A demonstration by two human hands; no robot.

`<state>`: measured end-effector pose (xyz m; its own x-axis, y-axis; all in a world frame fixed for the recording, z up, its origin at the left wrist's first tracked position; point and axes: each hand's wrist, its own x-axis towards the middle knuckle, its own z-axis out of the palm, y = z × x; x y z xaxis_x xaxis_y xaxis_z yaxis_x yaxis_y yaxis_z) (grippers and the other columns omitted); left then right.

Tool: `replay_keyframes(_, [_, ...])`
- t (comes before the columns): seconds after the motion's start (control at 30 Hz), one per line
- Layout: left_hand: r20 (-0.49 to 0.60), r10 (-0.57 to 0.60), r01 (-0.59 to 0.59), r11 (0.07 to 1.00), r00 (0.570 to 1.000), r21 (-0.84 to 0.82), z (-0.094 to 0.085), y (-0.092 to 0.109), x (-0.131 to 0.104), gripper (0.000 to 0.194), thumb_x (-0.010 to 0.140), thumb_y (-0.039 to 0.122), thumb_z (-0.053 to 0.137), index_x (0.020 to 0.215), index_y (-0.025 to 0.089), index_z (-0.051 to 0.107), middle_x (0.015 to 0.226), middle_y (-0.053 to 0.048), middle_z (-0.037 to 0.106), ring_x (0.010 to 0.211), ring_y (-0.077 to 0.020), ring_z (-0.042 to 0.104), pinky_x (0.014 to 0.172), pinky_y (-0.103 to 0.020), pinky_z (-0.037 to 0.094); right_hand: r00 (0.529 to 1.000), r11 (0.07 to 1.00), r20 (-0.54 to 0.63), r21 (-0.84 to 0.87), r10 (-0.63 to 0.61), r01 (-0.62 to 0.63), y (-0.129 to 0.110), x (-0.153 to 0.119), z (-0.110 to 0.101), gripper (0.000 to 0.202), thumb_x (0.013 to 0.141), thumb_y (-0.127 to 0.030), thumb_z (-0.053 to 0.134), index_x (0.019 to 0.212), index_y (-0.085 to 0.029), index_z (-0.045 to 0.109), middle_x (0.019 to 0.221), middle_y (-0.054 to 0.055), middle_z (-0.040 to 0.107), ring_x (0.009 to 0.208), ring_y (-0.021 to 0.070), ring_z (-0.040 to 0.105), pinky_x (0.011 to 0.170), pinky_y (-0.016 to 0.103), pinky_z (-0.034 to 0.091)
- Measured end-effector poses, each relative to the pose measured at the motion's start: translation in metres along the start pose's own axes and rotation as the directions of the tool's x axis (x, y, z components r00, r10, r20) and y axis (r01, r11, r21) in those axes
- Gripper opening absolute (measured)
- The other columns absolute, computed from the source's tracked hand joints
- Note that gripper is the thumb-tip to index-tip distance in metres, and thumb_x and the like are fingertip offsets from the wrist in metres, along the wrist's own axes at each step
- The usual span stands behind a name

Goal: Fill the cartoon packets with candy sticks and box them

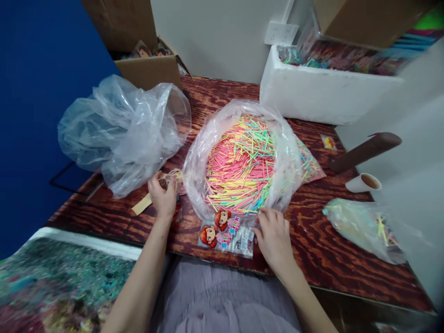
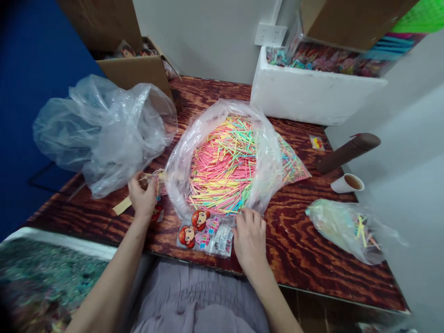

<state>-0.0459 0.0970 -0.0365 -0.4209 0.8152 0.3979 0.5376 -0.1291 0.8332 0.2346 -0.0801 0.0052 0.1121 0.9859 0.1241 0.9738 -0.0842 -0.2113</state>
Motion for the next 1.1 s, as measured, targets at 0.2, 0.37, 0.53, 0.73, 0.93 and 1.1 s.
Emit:
replay_keyframes(0.2, [0.394, 0.487, -0.494, 0.865, 0.78, -0.092, -0.027, 0.092, -0.074, 0.033, 0.09, 0.018, 0.053, 0.123, 0.022, 0.054, 0.117, -0.01, 0.061, 0.115, -0.0247, 0.053, 0.102, -0.043, 0.038, 0.999, 0.991, -0.027, 0.131, -0.039, 0.042, -0.003, 0.0, -0.012, 0.016, 0.086, -0.007, 0.052, 0.082, -0.021, 0.058, 0.113, 0.01, 0.062, 0.104, 0.03, 0.05, 0.083, 0.044, 0.041])
replay_keyframes(0.37, [0.719, 0.564, -0.581, 0.766, 0.405, -0.274, -0.025, 0.116, -0.126, 0.025, 0.092, 0.015, 0.048, 0.113, 0.019, 0.06, 0.1, -0.008, 0.066, 0.099, -0.0226, 0.056, 0.098, -0.044, 0.039, 0.992, 0.885, -0.004, 0.45, -0.129, 0.117, -0.018, -0.005, -0.032, 0.012, 0.091, -0.013, 0.049, 0.086, -0.023, 0.056, 0.106, 0.007, 0.063, 0.102, 0.0252, 0.053, 0.089, 0.04, 0.042])
replay_keyframes(0.53, [0.724, 0.516, -0.486, 0.827, 0.458, -0.282, -0.028, 0.097, -0.116, 0.019, 0.096, 0.02, 0.045, 0.084, 0.017, 0.06, 0.079, -0.005, 0.061, 0.077, -0.0178, 0.053, 0.071, -0.03, 0.041, 0.989, 0.68, 0.124, 0.733, -0.082, -0.036, -0.022, 0.0, -0.023, 0.01, 0.091, -0.022, 0.055, 0.081, -0.022, 0.056, 0.081, 0.0, 0.059, 0.082, 0.0186, 0.056, 0.074, 0.029, 0.044])
replay_keyframes(0.73, [0.771, 0.428, -0.4, 0.883, 0.472, -0.245, -0.042, 0.087, -0.118, 0.022, 0.098, 0.023, 0.04, 0.083, 0.018, 0.056, 0.075, -0.003, 0.056, 0.073, -0.0163, 0.051, 0.066, -0.028, 0.037, 0.997, 0.67, 0.073, 0.741, -0.02, -0.041, -0.037, -0.002, -0.002, 0.037, 0.096, -0.031, 0.048, 0.06, -0.021, 0.043, 0.062, -0.003, 0.043, 0.062, 0.0137, 0.044, 0.058, 0.025, 0.035])
replay_keyframes(0.93, [0.811, 0.304, -0.321, 0.935, 0.5, -0.152, -0.042, 0.074, -0.121, 0.023, 0.099, 0.024, 0.038, 0.084, 0.019, 0.055, 0.081, -0.003, 0.057, 0.077, -0.0168, 0.053, 0.069, -0.028, 0.039, 0.996, 0.747, -0.022, 0.66, -0.091, 0.082, -0.023, 0.013, 0.006, 0.027, 0.099, -0.026, 0.042, 0.079, -0.019, 0.059, 0.075, 0.002, 0.057, 0.073, 0.0173, 0.053, 0.068, 0.028, 0.042])
replay_keyframes(1.1, [0.837, 0.235, -0.289, 0.952, 0.494, -0.097, -0.038, 0.064, -0.116, 0.025, 0.099, 0.027, 0.037, 0.082, 0.02, 0.054, 0.083, -0.003, 0.057, 0.08, -0.0173, 0.055, 0.072, -0.028, 0.04, 0.929, 0.931, -0.146, 0.082, -0.341, 0.355, 0.006, 0.047, 0.013, 0.024, 0.093, -0.011, 0.046, 0.105, -0.016, 0.065, 0.102, 0.012, 0.064, 0.097, 0.027, 0.05, 0.083, 0.038, 0.04])
